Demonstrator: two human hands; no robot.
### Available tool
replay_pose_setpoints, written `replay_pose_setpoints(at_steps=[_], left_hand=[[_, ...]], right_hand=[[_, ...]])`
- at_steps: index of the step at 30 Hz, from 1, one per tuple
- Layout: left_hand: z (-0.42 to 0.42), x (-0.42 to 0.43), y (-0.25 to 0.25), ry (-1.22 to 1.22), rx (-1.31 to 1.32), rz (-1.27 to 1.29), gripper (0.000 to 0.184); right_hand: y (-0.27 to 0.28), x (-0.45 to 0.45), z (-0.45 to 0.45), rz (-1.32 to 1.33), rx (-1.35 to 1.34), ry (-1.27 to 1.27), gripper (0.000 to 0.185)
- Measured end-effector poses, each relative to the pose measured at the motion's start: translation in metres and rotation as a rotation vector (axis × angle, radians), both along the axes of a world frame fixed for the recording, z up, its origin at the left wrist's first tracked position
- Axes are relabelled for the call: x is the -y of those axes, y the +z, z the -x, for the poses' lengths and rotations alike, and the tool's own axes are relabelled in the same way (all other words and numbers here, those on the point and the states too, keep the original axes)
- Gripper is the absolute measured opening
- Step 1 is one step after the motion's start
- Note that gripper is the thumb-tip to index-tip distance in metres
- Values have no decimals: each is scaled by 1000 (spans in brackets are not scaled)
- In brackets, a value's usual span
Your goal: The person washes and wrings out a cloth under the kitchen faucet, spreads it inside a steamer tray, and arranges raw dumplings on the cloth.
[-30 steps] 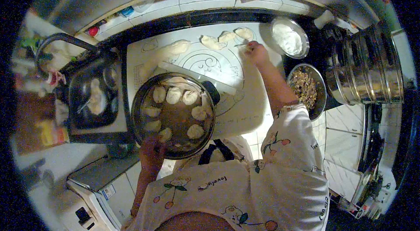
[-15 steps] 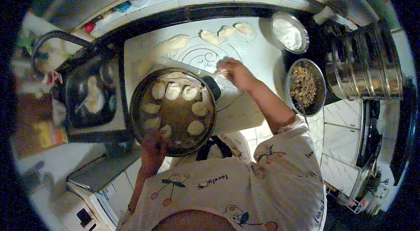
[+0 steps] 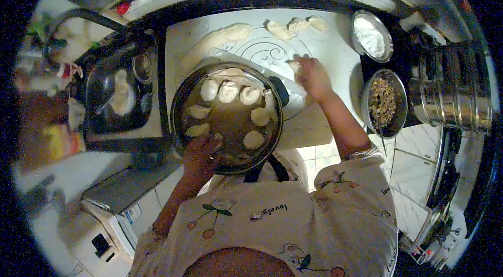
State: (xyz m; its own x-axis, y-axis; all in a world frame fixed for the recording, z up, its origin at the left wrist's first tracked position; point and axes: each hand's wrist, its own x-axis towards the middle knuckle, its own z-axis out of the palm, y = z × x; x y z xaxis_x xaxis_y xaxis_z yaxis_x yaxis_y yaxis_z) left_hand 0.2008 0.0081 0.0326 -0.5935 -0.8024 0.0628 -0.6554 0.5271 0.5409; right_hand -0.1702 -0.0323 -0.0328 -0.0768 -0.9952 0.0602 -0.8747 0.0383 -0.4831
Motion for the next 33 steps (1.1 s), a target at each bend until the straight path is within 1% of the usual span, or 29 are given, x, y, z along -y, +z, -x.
replay_pose_setpoints(at_steps=[1, 2, 4, 5, 7, 8, 9, 12, 13, 14, 15, 16, 17, 18, 19, 20, 22, 23, 24, 27, 28, 30, 33], left_hand=[[0, 2, -6, -24, 20, 53, 33], [0, 4, -12, -40, 83, 60, 33], [-1, 8, -21, -71, 211, 71, 32], [-1, 10, -21, -60, 241, 38, 32], [-3, 11, -22, -41, 301, -30, 32], [-6, 10, -24, -32, 278, -20, 31], [-9, 9, -28, -23, 255, -9, 31], [-11, 8, -29, 12, 249, -27, 30], [-10, 9, -29, 25, 257, -39, 30], [-9, 10, -29, 32, 275, -68, 31], [-9, 11, -30, 41, 293, -98, 31], [-10, 11, -30, 51, 312, -128, 32], [-10, 11, -27, 63, 293, -140, 33], [-10, 12, -22, 73, 275, -152, 33], [-11, 12, -19, 84, 257, -163, 34], [-13, 13, -18, 90, 230, -191, 35], [-18, 13, -17, 100, 178, -247, 37], [-19, 13, -14, 116, 144, -256, 36], [-19, 11, -10, 132, 109, -265, 35], [-19, 6, -9, 121, 58, -258, 36], [-18, 5, -10, 107, 50, -252, 36], [-15, 5, -8, 72, 65, -239, 38], [-2, 9, 1, -26, 109, -231, 41]], right_hand=[[1, -2, 1, -12, -21, -10, 47], [11, -3, -4, -59, 15, -85, 47], [-6, -4, 12, -37, 101, -157, 45], [-8, -2, 15, -24, 144, -193, 44], [-6, -8, 25, -83, 625, -374, 42], [-1, -10, 27, -82, 849, -488, 41], [15, -15, 19, -38, 1198, -552, 40], [72, -14, -16, -175, 1080, -329, 39], [85, -13, -33, -233, 891, -269, 38], [86, -15, -51, -185, 872, -73, 37], [98, -20, -76, -226, 996, 106, 39], [92, -20, -98, -186, 872, 341, 42], [102, -27, -120, -240, 707, 490, 42], [88, -31, -136, -347, 593, 623, 44], [63, -36, -153, -253, 420, 767, 45], [47, -38, -167, -151, 346, 883, 40], [11, -44, -183, -278, 230, 921, 37], [13, -40, -193, -341, 171, 938, 35], [32, -35, -197, -841, 455, 592, 36], [10, -36, -190, -681, 338, 750, 36], [8, -39, -177, -537, 319, 744, 38], [30, -40, -152, -249, 275, 727, 41], [53, -54, -147, -364, 136, 533, 45]])
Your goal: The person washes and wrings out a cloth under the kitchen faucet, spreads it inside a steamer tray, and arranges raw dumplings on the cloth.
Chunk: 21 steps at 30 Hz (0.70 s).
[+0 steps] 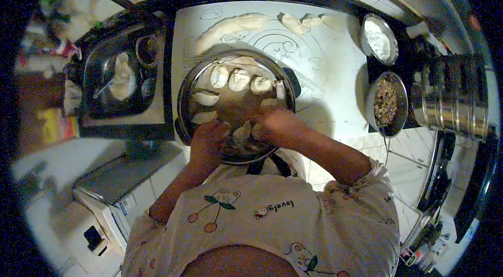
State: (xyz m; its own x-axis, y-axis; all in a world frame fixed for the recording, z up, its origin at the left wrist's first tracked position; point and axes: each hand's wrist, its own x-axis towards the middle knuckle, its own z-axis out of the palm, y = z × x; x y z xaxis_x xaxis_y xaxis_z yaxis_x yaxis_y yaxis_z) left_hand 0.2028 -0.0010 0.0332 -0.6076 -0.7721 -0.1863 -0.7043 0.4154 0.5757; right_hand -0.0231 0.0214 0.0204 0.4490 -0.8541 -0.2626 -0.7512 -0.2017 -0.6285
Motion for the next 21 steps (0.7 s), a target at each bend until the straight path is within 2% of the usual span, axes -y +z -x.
replay_pose_setpoints(at_steps=[1, 3, 6, 9, 12, 16, 19, 21], left_hand=[[6, 2, 2, -50, 12, -1, 42], [16, 3, -8, -108, -21, 129, 32], [29, 3, -23, -182, 83, 222, 24], [40, 5, -31, -237, 207, 227, 20], [45, 3, -37, -193, 269, 228, 18], [50, 5, -35, -177, 353, 168, 18], [49, 3, -43, -140, 228, 241, 15], [50, 5, -44, -154, 238, 226, 13]], right_hand=[[5, -4, -4, -9, -100, 7, 44], [11, -6, -20, -24, -301, 24, 41], [-17, -17, -28, 77, -357, -3, 32], [-29, -21, -30, 70, -451, -56, 25], [-29, -23, -28, -85, -490, -165, 21], [-26, -27, -26, 3, -426, -227, 21], [-28, -29, -26, 29, -394, -255, 22], [-31, -30, -25, 9, -386, -259, 23]])
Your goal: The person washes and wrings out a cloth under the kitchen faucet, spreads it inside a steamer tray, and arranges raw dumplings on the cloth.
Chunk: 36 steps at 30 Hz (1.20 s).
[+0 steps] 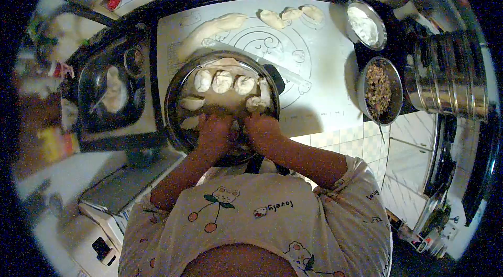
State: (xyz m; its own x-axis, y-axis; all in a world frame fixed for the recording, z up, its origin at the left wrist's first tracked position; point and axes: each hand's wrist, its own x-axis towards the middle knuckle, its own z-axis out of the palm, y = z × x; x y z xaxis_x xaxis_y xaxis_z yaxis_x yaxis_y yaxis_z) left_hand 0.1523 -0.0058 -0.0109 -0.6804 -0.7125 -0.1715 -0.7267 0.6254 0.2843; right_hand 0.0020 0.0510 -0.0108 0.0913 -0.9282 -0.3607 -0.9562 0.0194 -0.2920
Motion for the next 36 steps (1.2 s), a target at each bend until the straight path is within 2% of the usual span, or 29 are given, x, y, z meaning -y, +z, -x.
replay_pose_setpoints(at_steps=[4, 6, 9, 13, 14, 16, 19, 22, 24, 27, 28, 30, 33, 36], left_hand=[[3, 4, -4, -6, 85, -84, 12], [3, 4, -7, -1, 77, -43, 14], [4, 4, -2, 27, 50, -8, 18], [-1, 2, -1, 25, -6, 44, 24], [-1, 3, 0, 22, 21, 20, 26], [-1, 2, 3, 15, 78, -30, 29], [4, -2, 8, 50, 193, -95, 32], [1, -6, 10, 25, 174, -81, 35], [-4, -9, 10, 43, 83, -44, 36], [-6, -8, 21, 109, -48, -105, 36], [-6, -7, 27, 138, -92, -145, 36], [-14, -12, 30, 185, -170, -50, 37], [-28, -16, 42, 244, -227, -56, 39], [-45, -23, 39, 281, -356, -59, 39]], right_hand=[[1, -1, 0, 4, -8, -10, 23], [7, 4, 1, -41, -15, 0, 26], [44, 12, 20, 55, 210, -88, 19], [58, 40, 71, 492, 332, -455, 21], [51, 45, 89, 443, 345, -539, 20], [30, 58, 118, 481, 349, -554, 22], [4, 71, 143, 524, 289, -504, 24], [-2, 91, 151, 512, 179, -468, 28], [2, 112, 152, 486, 123, -439, 35], [-15, 159, 155, 685, 127, -416, 38], [-24, 176, 160, 655, 111, -369, 41], [-41, 207, 166, 597, 79, -273, 47], [-55, 235, 163, 394, -125, -115, 40], [-59, 233, 156, 396, -144, -194, 32]])
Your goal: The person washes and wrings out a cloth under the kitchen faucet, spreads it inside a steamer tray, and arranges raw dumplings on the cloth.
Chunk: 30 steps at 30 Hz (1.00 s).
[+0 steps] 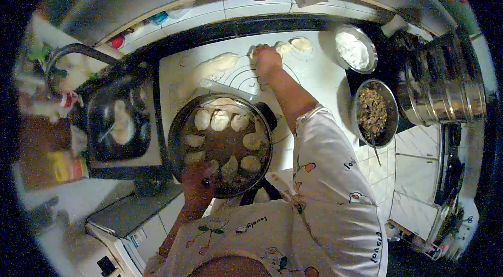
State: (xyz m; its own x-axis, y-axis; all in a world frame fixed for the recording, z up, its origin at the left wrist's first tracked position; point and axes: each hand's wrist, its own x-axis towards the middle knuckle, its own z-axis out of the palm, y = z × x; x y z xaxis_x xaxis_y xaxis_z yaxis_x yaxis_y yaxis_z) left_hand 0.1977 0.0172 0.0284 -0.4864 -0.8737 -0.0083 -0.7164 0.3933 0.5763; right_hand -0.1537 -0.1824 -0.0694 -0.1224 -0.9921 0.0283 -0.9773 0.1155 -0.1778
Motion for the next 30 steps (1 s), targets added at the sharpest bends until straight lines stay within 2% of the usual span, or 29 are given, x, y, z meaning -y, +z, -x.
replay_pose_setpoints(at_steps=[1, 7, 9, 10, 13, 15, 17, 18, 21, 22, 25, 26, 28, 29, 30], left_hand=[[-5, -3, -3, 17, -57, 16, 39], [-14, -7, -7, 51, -151, 38, 37], [-13, -3, -3, 73, -114, -16, 36], [-13, -2, -2, 84, -92, -47, 35], [-8, 7, 2, 65, -97, 84, 33], [-8, 12, 3, 91, -126, 74, 32], [-12, 14, 1, 127, -167, 82, 32], [-14, 14, -1, 152, -195, 94, 32], [-21, 15, 3, 189, -232, 56, 33], [-23, 14, 4, 196, -238, 30, 33], [-33, 10, -4, 197, -182, -4, 34], [-35, 10, -4, 181, -185, 5, 34], [-33, 9, -4, 149, -192, 27, 35], [-32, 10, -6, 131, -210, 30, 37], [-31, 12, -9, 113, -226, 33, 39]], right_hand=[[6, -7, -4, -25, 16, -30, 31], [30, -114, 15, 130, 359, 475, 53], [42, -144, 34, 24, 326, 339, 53], [33, -151, 49, 69, 299, 229, 50], [25, -152, 63, 139, 156, -26, 43], [29, -140, 52, 32, 519, -95, 38], [48, -136, 35, 92, 236, 119, 38], [44, -135, 32, 153, 254, 134, 39], [91, -133, 7, -81, 470, -188, 45], [43, -136, 33, 13, 418, -229, 48], [93, -139, -18, 206, 639, -9, 48], [101, -138, -39, 142, 766, -3, 46], [104, -142, -84, -61, 1224, -13, 44], [95, -145, -104, -114, 1096, -34, 45], [83, -149, -125, -172, 1237, -97, 49]])
